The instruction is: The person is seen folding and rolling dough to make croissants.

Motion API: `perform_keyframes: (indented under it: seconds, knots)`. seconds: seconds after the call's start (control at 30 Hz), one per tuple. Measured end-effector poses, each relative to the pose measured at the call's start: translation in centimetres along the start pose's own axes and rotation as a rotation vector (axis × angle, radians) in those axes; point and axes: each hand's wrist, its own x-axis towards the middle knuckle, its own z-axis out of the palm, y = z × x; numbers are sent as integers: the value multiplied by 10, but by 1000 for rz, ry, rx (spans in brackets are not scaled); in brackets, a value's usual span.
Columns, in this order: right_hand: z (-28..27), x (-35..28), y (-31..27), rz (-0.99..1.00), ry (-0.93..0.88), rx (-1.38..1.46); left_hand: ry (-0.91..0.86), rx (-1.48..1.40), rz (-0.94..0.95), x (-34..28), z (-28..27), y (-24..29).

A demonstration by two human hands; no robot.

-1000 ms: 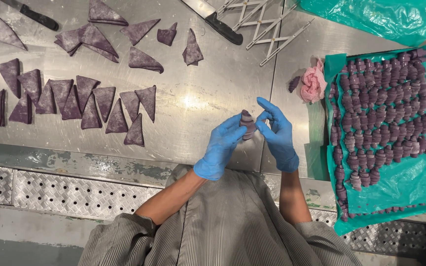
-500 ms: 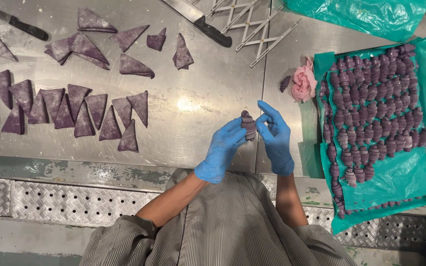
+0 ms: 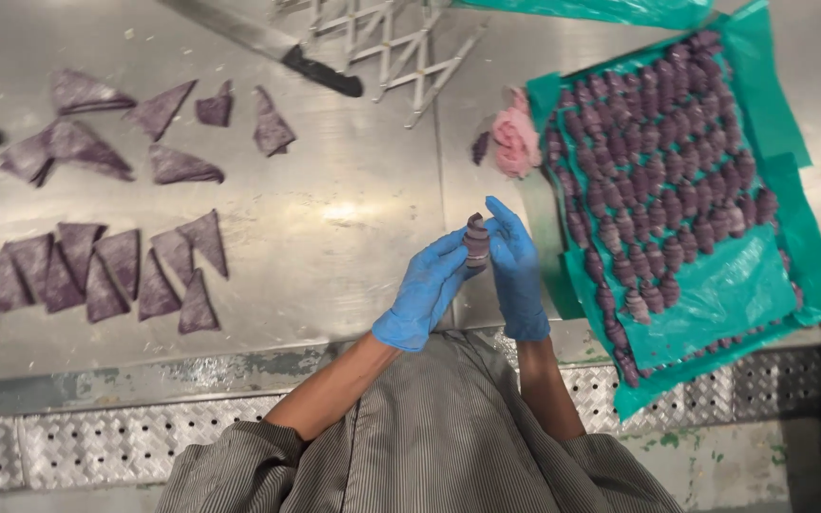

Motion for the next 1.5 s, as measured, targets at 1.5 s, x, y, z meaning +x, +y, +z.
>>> perform_keyframes:
  seconds: [1.5]
  knots:
    - [-358, -136, -21, -288, 271, -1261, 799, 1261, 852, -70, -238, 131]
